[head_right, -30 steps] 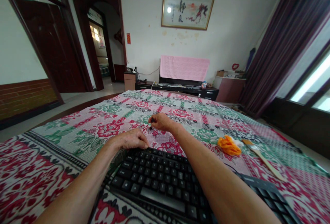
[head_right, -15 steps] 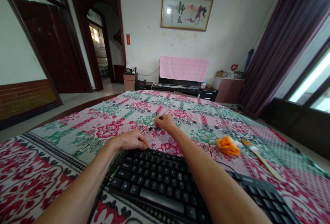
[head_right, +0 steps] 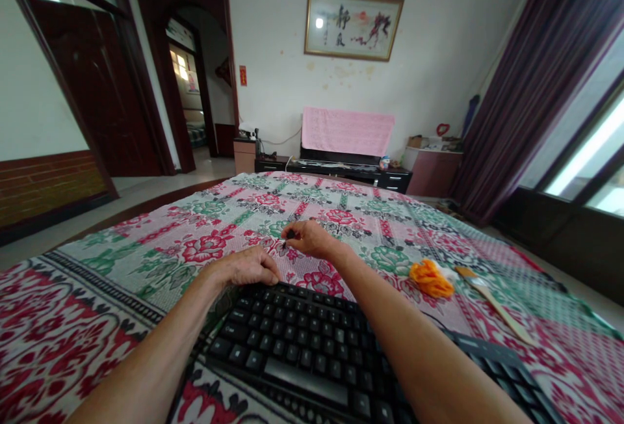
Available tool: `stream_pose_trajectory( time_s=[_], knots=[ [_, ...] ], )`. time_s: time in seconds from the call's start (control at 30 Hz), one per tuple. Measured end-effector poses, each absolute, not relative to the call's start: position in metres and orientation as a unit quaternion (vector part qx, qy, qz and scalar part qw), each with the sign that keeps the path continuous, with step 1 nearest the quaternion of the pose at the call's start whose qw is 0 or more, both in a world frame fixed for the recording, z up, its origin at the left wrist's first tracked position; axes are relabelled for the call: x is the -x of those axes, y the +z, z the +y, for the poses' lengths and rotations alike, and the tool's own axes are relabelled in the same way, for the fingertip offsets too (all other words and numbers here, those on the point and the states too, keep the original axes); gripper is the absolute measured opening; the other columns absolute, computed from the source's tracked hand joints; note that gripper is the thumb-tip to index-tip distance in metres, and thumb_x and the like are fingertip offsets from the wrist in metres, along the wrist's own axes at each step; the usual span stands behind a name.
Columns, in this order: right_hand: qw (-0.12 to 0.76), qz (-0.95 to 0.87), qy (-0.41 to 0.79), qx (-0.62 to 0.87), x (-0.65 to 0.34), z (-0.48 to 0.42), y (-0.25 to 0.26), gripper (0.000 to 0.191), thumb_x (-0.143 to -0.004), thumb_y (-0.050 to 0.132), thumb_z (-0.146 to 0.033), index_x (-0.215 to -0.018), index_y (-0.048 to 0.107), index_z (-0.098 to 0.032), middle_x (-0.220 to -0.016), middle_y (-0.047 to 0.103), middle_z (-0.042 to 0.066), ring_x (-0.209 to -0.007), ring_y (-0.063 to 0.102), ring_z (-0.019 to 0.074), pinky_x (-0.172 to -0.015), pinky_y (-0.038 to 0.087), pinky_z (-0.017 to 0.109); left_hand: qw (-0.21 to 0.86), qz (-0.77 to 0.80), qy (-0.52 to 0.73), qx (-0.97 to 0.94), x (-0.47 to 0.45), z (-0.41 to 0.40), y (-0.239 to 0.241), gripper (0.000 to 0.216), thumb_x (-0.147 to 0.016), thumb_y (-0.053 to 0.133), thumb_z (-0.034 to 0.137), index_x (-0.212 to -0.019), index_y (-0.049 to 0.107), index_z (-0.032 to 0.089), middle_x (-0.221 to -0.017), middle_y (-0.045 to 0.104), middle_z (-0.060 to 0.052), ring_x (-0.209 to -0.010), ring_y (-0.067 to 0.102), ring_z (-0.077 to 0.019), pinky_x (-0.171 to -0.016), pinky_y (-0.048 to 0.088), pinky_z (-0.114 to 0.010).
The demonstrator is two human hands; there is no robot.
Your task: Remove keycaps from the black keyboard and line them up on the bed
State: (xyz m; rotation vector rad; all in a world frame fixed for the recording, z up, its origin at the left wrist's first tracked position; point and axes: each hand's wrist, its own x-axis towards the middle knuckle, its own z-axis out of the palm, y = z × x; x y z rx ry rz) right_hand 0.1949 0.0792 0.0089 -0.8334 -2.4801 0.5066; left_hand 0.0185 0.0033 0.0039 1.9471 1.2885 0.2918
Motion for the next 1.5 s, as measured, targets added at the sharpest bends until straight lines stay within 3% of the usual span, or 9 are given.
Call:
stream_pose_trajectory(
  time_s=[0.23, 0.57, 0.77, 1.03, 1.5],
  knots=[
    [0.166, -0.941, 0.087, 0.282, -0.188, 0.074, 0.016, 0.024, -0.069, 0.051, -0.008, -0.087, 0.065, -0.015, -0.080, 0.066, 0.003, -0.069, 0.056, 0.0108, -0.067, 0.040, 0.021, 0.400, 0.510, 0.116, -0.753, -0.020, 0.003, 0.004, 0.029, -0.059, 0.053, 0.022, -0.080, 0.071, 0.016, -0.067, 0.067, 0.001, -0.058, 0.052, -0.0110, -0.051, 0.036, -0.019],
    [0.138, -0.943, 0.056, 0.298, -0.184, 0.073, 0.023, 0.025, -0.070, 0.052, -0.009, -0.090, 0.065, -0.017, -0.083, 0.066, 0.003, -0.072, 0.056, 0.0117, -0.068, 0.039, 0.022, 0.396, 0.513, 0.116, -0.753, -0.019, 0.004, 0.003, 0.029, -0.059, 0.053, 0.022, -0.081, 0.071, 0.016, -0.068, 0.067, 0.000, -0.057, 0.052, -0.0107, -0.051, 0.035, -0.020],
    [0.170, -0.928, 0.100, 0.316, -0.181, 0.078, 0.014, 0.022, -0.068, 0.053, -0.011, -0.085, 0.066, -0.016, -0.072, 0.064, 0.001, -0.063, 0.054, 0.0095, -0.061, 0.039, 0.019, 0.382, 0.507, 0.106, -0.765, -0.018, 0.004, 0.004, 0.028, -0.059, 0.053, 0.025, -0.080, 0.071, 0.016, -0.066, 0.066, 0.001, -0.055, 0.050, -0.0104, -0.050, 0.034, -0.020],
    [0.332, -0.811, 0.273, 0.398, -0.189, 0.090, -0.006, 0.019, -0.069, 0.053, -0.022, -0.083, 0.061, -0.011, -0.058, 0.057, -0.001, -0.047, 0.046, 0.0063, -0.045, 0.034, 0.017, 0.377, 0.504, 0.105, -0.770, -0.018, 0.005, 0.003, 0.031, -0.059, 0.054, 0.027, -0.082, 0.071, 0.018, -0.071, 0.068, 0.000, -0.059, 0.053, -0.0124, -0.051, 0.036, -0.020],
    [0.322, -0.802, 0.260, 0.432, -0.201, 0.072, -0.001, 0.012, -0.074, 0.050, -0.021, -0.076, 0.057, -0.012, -0.065, 0.064, 0.003, -0.056, 0.057, 0.0101, -0.052, 0.043, 0.019, 0.394, 0.489, 0.110, -0.770, -0.016, 0.007, -0.001, 0.031, -0.060, 0.053, 0.026, -0.084, 0.071, 0.018, -0.071, 0.067, 0.000, -0.059, 0.053, -0.0114, -0.054, 0.038, -0.020]
  ],
)
